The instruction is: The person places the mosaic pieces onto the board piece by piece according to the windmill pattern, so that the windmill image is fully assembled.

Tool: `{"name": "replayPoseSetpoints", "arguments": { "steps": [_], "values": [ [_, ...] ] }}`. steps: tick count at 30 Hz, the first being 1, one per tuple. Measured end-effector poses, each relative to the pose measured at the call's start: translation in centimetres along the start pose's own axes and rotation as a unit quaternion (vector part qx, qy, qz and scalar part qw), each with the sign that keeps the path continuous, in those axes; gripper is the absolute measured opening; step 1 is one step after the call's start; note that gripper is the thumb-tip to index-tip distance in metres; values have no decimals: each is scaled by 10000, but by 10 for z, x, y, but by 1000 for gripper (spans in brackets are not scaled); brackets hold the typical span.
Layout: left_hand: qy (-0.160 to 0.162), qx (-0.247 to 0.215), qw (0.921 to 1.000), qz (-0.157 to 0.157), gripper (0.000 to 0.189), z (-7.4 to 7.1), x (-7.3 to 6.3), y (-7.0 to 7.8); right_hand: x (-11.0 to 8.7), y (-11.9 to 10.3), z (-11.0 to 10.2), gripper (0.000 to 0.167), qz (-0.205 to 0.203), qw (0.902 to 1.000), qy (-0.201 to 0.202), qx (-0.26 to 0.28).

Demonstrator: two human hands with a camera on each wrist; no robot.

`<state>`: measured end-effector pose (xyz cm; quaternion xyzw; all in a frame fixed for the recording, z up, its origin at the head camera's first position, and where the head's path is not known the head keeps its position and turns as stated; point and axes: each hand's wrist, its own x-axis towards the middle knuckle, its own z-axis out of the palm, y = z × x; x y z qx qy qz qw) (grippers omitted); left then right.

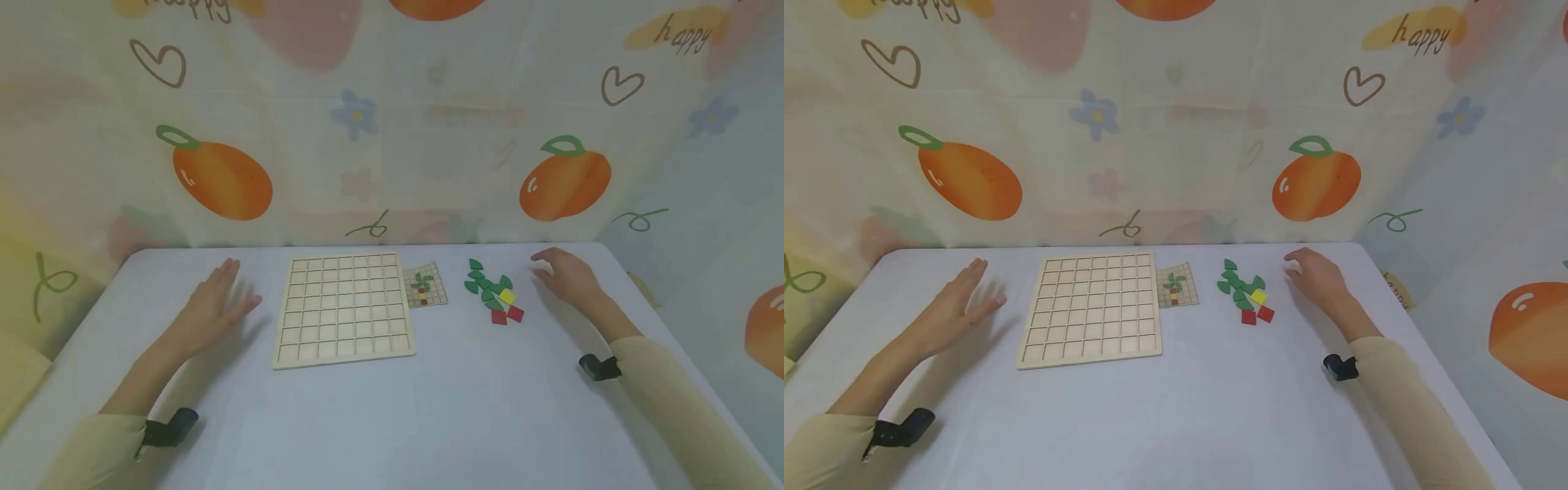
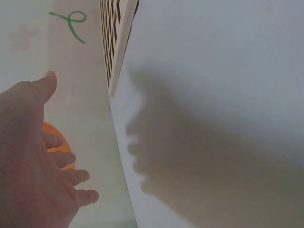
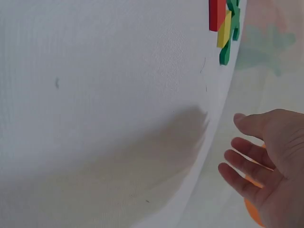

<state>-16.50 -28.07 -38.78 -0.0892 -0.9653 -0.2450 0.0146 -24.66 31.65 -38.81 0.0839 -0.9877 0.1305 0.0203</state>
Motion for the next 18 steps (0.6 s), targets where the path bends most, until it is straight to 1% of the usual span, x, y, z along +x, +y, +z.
{"name": "replayPoseSetpoints", "arguments": {
  "steps": [6,9,14,18],
  "values": [
    [-302,-97,9995,73,91,2,-2,8,0,-8,1,32,-230,9995,-110,179],
    [-435,-39,9989,168,93,4,-3,11,-1,-13,2,31,-308,9992,-178,177],
    [-466,61,9985,277,94,7,-4,17,-1,-20,5,32,-308,9989,-169,298],
    [-485,47,9984,294,94,8,-4,21,0,-23,5,32,-330,9985,-194,394]
  ]
}}
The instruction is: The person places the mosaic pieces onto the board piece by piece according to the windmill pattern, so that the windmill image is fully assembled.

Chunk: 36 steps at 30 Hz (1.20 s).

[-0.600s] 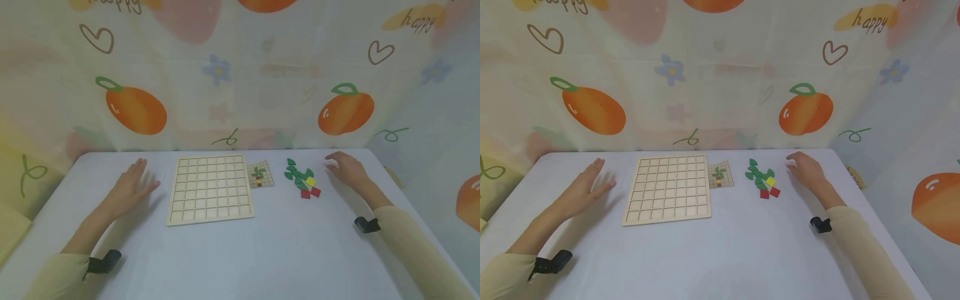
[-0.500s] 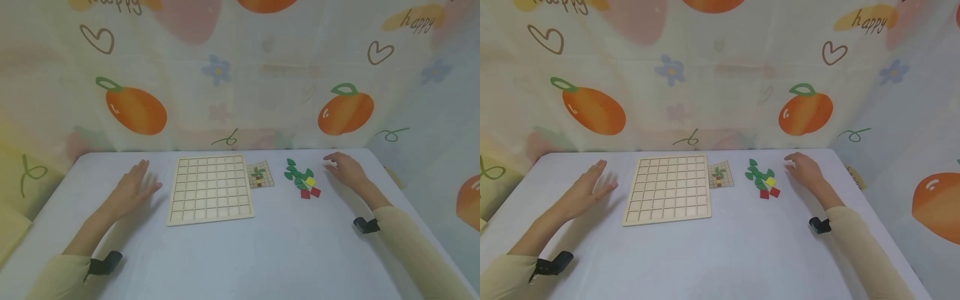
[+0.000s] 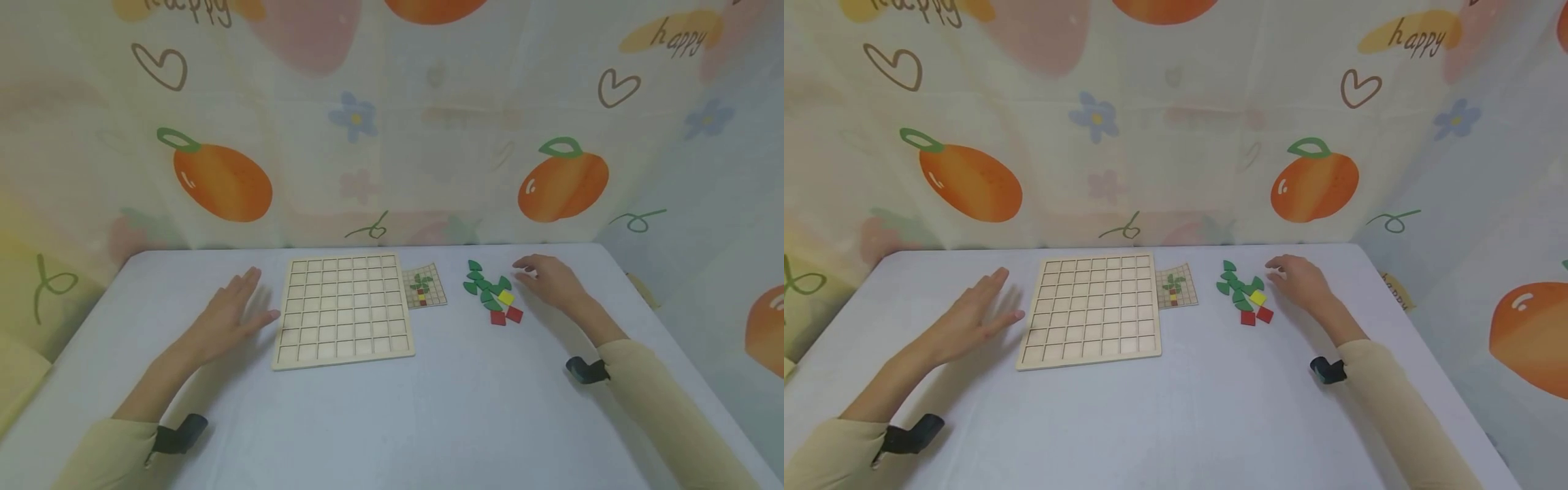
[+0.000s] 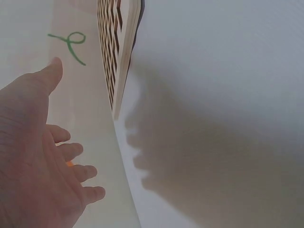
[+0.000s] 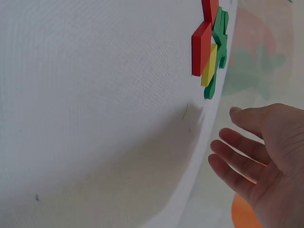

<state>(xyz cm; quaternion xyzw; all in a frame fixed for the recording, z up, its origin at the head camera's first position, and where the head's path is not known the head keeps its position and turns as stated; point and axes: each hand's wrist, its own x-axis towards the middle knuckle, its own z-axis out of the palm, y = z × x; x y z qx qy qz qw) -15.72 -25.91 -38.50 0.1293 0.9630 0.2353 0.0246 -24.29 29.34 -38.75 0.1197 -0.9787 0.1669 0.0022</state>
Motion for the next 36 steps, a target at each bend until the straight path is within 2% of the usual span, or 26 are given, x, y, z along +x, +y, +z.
{"name": "replayPoseSetpoints", "arguments": {
  "steps": [7,14,20,26,36],
  "values": [
    [1,20,10000,50,94,4,0,1,4,-1,0,32,12,9994,-278,199],
    [-47,61,10000,61,95,9,-1,2,5,-1,4,33,-37,9989,-366,288],
    [-171,86,9997,124,95,13,-5,5,2,2,10,35,-37,9983,-345,466],
    [-314,121,9994,15,94,17,-7,10,1,8,18,41,-16,9976,-317,610],
    [-638,80,9979,6,99,24,-12,16,3,6,18,42,-129,9978,-472,450]
  ]
}}
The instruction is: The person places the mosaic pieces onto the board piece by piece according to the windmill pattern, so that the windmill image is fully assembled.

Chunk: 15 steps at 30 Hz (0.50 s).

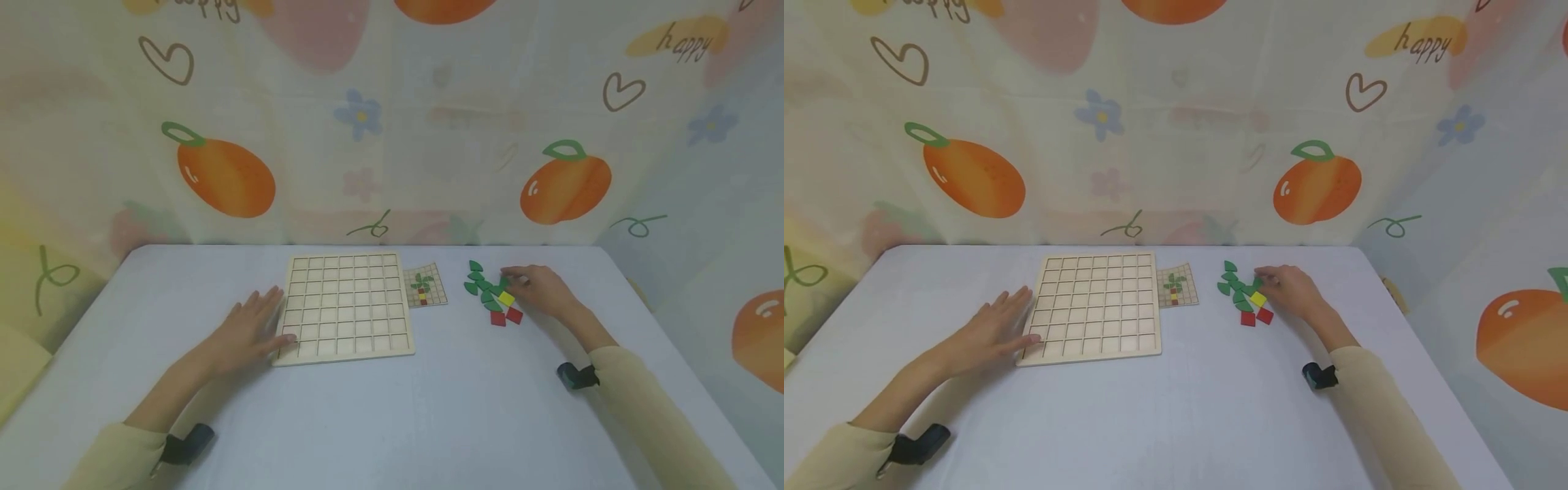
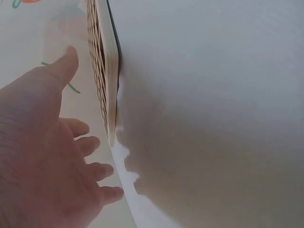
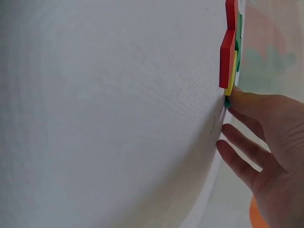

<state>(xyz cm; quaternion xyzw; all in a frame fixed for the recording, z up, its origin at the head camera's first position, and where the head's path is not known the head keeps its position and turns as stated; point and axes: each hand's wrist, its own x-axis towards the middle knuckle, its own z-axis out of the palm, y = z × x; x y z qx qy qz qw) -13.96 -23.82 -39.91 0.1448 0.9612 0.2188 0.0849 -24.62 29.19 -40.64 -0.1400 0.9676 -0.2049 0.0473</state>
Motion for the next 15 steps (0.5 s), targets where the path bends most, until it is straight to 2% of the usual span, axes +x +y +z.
{"name": "replayPoseSetpoints", "arguments": {
  "steps": [7,15],
  "values": [
    [-150,177,9996,146,99,3,-3,4,1,0,-1,40,18,10000,-67,57],
    [-217,209,9994,159,103,6,-3,7,5,1,1,37,84,9998,-6,194]
  ]
}}
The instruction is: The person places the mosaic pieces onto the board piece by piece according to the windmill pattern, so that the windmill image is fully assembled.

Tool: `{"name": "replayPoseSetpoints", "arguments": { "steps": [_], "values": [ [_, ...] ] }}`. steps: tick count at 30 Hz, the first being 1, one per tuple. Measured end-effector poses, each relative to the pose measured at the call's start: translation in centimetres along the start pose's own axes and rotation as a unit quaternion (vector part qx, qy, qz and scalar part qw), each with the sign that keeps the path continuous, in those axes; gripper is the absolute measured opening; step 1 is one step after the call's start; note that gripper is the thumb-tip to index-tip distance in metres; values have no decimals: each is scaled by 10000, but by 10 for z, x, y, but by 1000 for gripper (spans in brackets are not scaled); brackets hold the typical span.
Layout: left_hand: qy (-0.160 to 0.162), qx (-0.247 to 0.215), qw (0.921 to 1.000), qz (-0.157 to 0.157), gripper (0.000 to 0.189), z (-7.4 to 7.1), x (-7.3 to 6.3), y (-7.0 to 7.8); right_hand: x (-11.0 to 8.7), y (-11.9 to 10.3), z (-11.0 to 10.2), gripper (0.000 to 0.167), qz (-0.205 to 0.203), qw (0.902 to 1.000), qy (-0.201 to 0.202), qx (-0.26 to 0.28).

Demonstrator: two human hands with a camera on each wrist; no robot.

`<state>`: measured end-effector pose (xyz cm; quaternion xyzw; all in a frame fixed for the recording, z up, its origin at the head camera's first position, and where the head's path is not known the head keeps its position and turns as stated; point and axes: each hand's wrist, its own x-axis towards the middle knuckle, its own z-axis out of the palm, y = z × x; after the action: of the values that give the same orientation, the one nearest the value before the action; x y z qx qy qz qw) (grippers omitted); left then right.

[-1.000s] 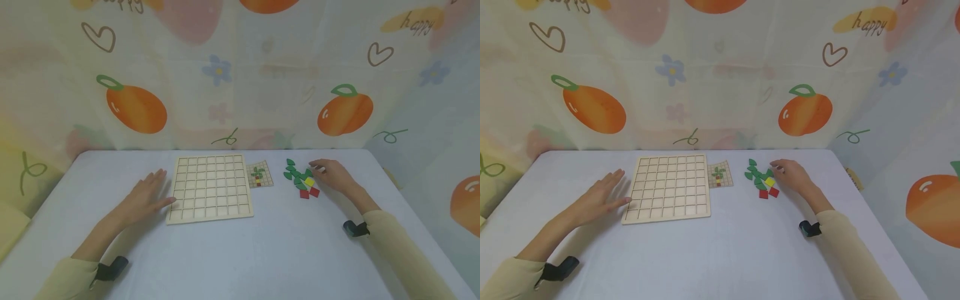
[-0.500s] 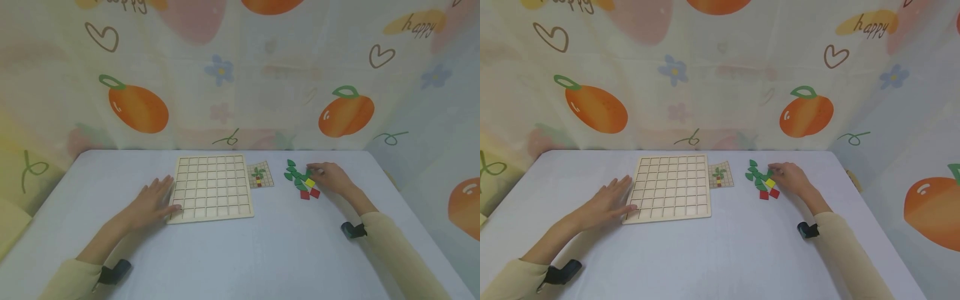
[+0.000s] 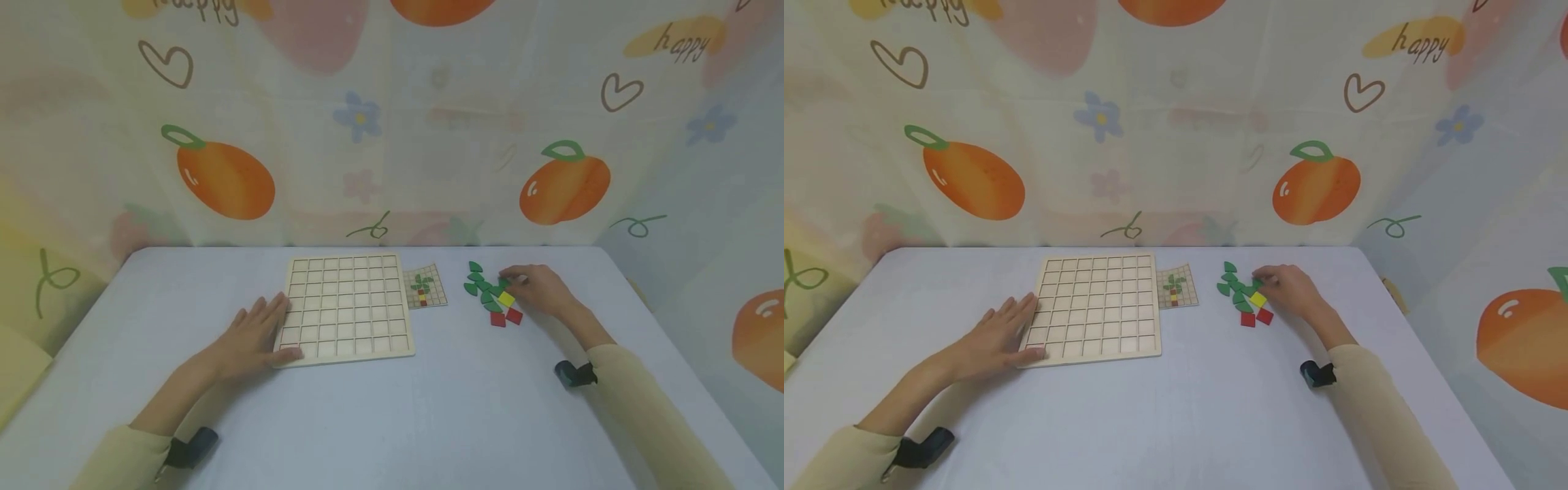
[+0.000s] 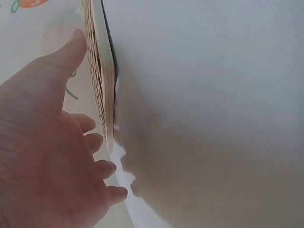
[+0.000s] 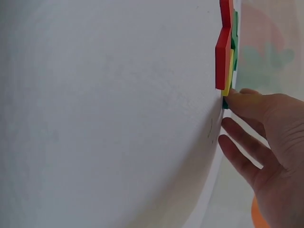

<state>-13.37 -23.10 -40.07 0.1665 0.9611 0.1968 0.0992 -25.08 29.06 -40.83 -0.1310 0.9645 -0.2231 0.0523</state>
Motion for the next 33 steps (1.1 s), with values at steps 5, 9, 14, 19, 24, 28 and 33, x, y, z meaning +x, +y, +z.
{"name": "replayPoseSetpoints", "arguments": {
  "steps": [5,9,14,19,24,28,33],
  "values": [
    [12,26,10000,92,103,3,0,-1,2,-3,-1,35,9,9999,-16,130],
    [13,27,9999,128,103,4,-1,-2,2,-5,-3,35,-5,9998,-72,168],
    [23,-37,9999,155,102,5,-2,-1,2,-6,-2,34,-81,9998,-52,162],
    [24,-28,9999,137,103,6,-2,-2,7,-6,1,33,-140,9999,-11,98],
    [20,-45,9999,107,104,5,-2,-2,11,-8,3,34,-218,9997,45,123],
    [3,-90,9999,100,104,5,-3,-1,13,-10,3,34,-324,9990,120,273],
    [6,-68,9999,99,103,5,-3,-1,14,-10,3,33,-250,9986,128,438]
  ]
}}
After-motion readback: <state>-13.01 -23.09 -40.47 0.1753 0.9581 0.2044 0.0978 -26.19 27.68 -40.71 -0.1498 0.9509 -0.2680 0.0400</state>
